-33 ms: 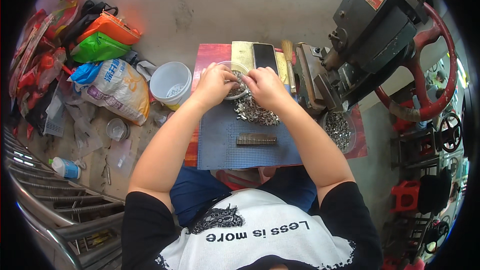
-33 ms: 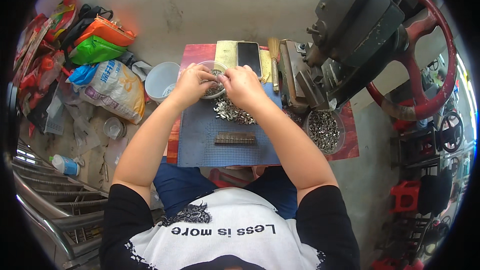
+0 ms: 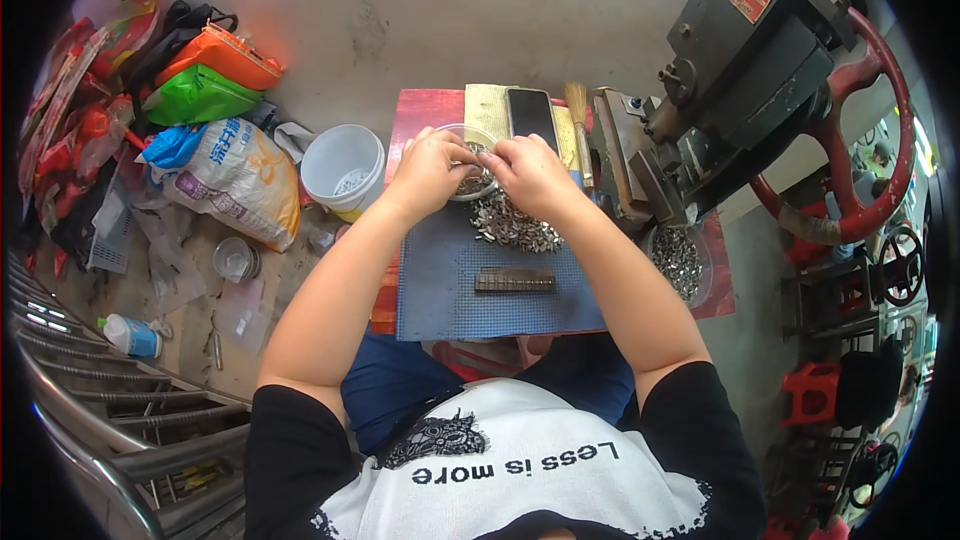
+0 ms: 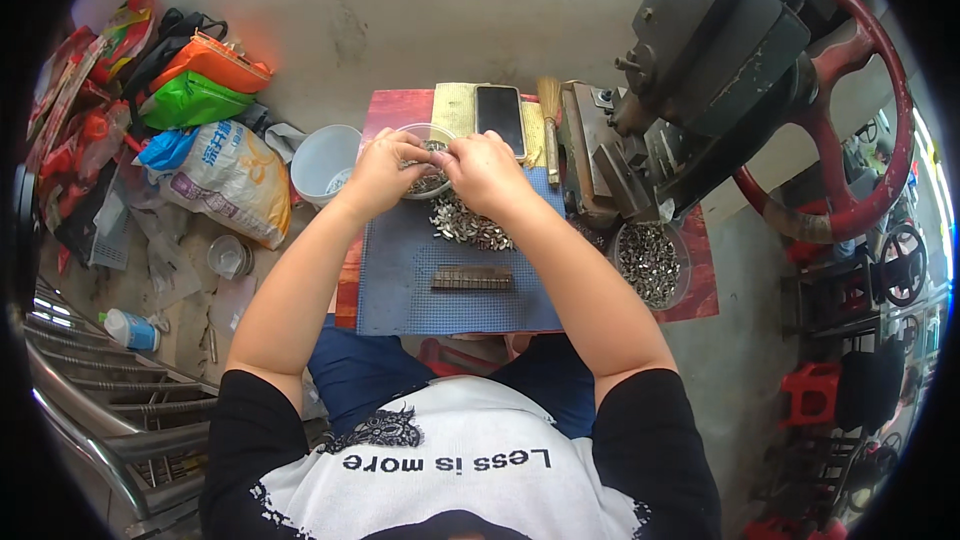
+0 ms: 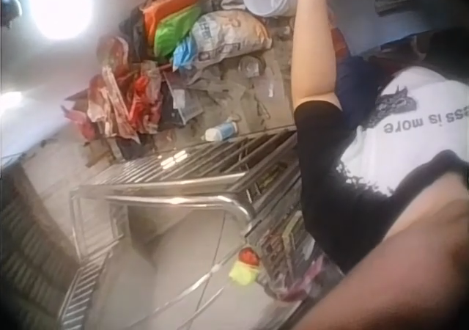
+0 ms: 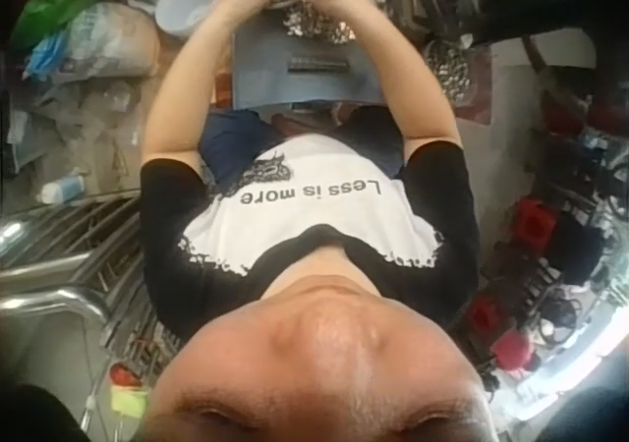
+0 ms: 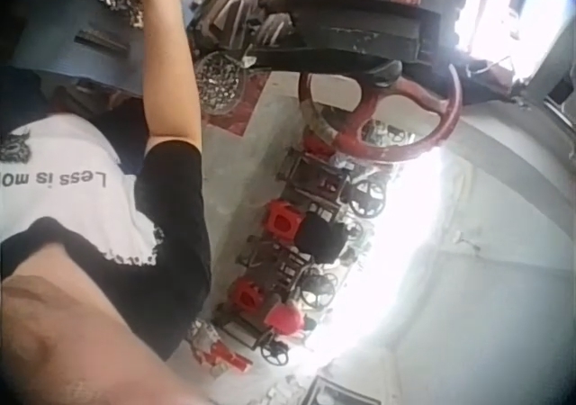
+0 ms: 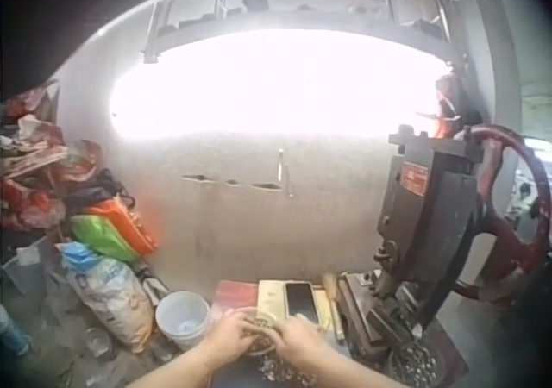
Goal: Manually placing small metal components onto a jig and using a press machine to assemble them.
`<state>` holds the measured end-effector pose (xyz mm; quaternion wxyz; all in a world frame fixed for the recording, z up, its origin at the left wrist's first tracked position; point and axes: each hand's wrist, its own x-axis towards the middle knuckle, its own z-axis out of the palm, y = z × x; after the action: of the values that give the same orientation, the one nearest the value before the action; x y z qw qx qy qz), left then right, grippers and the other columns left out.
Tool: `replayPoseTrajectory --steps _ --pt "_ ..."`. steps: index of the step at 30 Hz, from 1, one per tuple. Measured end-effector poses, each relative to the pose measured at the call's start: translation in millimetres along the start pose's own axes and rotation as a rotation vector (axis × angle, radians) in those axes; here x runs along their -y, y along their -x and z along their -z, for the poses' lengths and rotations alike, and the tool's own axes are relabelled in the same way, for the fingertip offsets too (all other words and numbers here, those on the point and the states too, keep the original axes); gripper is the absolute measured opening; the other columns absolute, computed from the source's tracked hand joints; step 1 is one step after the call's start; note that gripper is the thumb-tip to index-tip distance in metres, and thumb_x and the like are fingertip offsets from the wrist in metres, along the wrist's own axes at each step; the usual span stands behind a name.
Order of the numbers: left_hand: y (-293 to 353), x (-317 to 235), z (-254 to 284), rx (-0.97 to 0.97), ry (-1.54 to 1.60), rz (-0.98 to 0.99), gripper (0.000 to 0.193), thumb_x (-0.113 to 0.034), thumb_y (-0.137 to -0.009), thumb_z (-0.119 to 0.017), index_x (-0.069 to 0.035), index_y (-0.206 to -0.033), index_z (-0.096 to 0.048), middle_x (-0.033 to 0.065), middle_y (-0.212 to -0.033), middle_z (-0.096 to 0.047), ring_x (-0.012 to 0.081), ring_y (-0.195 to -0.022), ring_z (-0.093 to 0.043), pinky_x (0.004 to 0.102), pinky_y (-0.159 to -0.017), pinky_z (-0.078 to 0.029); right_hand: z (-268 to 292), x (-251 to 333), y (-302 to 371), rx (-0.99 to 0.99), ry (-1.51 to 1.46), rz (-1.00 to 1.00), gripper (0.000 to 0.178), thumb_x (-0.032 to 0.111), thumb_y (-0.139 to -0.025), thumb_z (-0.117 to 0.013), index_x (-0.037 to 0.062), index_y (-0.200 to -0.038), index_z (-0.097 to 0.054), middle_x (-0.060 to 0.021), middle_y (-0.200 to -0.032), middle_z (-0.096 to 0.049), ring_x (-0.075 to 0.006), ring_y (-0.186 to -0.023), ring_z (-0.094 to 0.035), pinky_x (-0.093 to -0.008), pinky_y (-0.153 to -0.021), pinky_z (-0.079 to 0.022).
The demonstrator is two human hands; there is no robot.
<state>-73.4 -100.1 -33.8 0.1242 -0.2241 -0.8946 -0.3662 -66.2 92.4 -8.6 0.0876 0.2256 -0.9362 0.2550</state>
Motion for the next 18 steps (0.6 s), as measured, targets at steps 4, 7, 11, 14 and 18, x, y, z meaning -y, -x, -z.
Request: replayPoseTrajectory --steps 4,7,11,14,18 --pt "3 1 8 0.006 0.099 -0.026 0.014 -0.020 -0.077 -0.077 -0.013 -0.089 -0.080 0.0073 -0.099 -0.071 0.0276 -0.104 -0.060 0.0403 -0.093 -0.046 12 15 -14 0.242 -0.277 -0.182 0.025 0.026 -0.093 -0.065 0.0018 -0.097 -0.071 -0.0182 -0.086 -0.070 -0.0334 -0.083 -0.064 -0.0416 -0.075 -0.050" --pt "4 0 14 0.038 0.029 -0.002 0.013 -0.020 -0.079 -0.076 -0.014 -0.089 -0.080 0.0088 -0.100 -0.072 0.0268 -0.107 -0.060 0.0393 -0.095 -0.044 7 9 -18 0.277 -0.341 -0.177 0.028 0.028 -0.095 -0.064 0.0013 -0.099 -0.071 -0.0146 -0.079 -0.067 -0.0248 -0.072 -0.062 -0.0388 -0.070 -0.049" --pt "2 2 22 0.012 -0.031 -0.158 0.012 -0.018 -0.082 -0.075 -0.011 -0.091 -0.080 0.0126 -0.110 -0.071 0.0277 -0.115 -0.060 0.0398 -0.098 -0.047 6 0 -27 0.393 -0.433 -0.092 0.029 0.029 -0.098 -0.061 0.0005 -0.099 -0.070 -0.0125 -0.077 -0.065 -0.0209 -0.071 -0.060 -0.0383 -0.070 -0.049" --pt "-2 6 24 0.082 0.132 -0.089 0.016 -0.019 -0.081 -0.076 -0.012 -0.095 -0.080 0.0158 -0.118 -0.070 0.0289 -0.123 -0.058 0.0405 -0.102 -0.045 15 8 -32 0.416 -0.364 -0.095 0.029 0.027 -0.097 -0.060 -0.0004 -0.098 -0.069 -0.0150 -0.079 -0.066 -0.0242 -0.073 -0.062 -0.0391 -0.071 -0.049" --pt "-1 4 25 0.079 0.338 0.062 0.021 -0.021 -0.081 -0.079 -0.012 -0.100 -0.080 0.0192 -0.126 -0.066 0.0311 -0.129 -0.056 0.0403 -0.105 -0.045 17 22 -27 0.267 -0.255 -0.053 0.029 0.027 -0.097 -0.061 -0.0011 -0.095 -0.069 -0.0181 -0.081 -0.067 -0.0289 -0.074 -0.064 -0.0406 -0.071 -0.049"
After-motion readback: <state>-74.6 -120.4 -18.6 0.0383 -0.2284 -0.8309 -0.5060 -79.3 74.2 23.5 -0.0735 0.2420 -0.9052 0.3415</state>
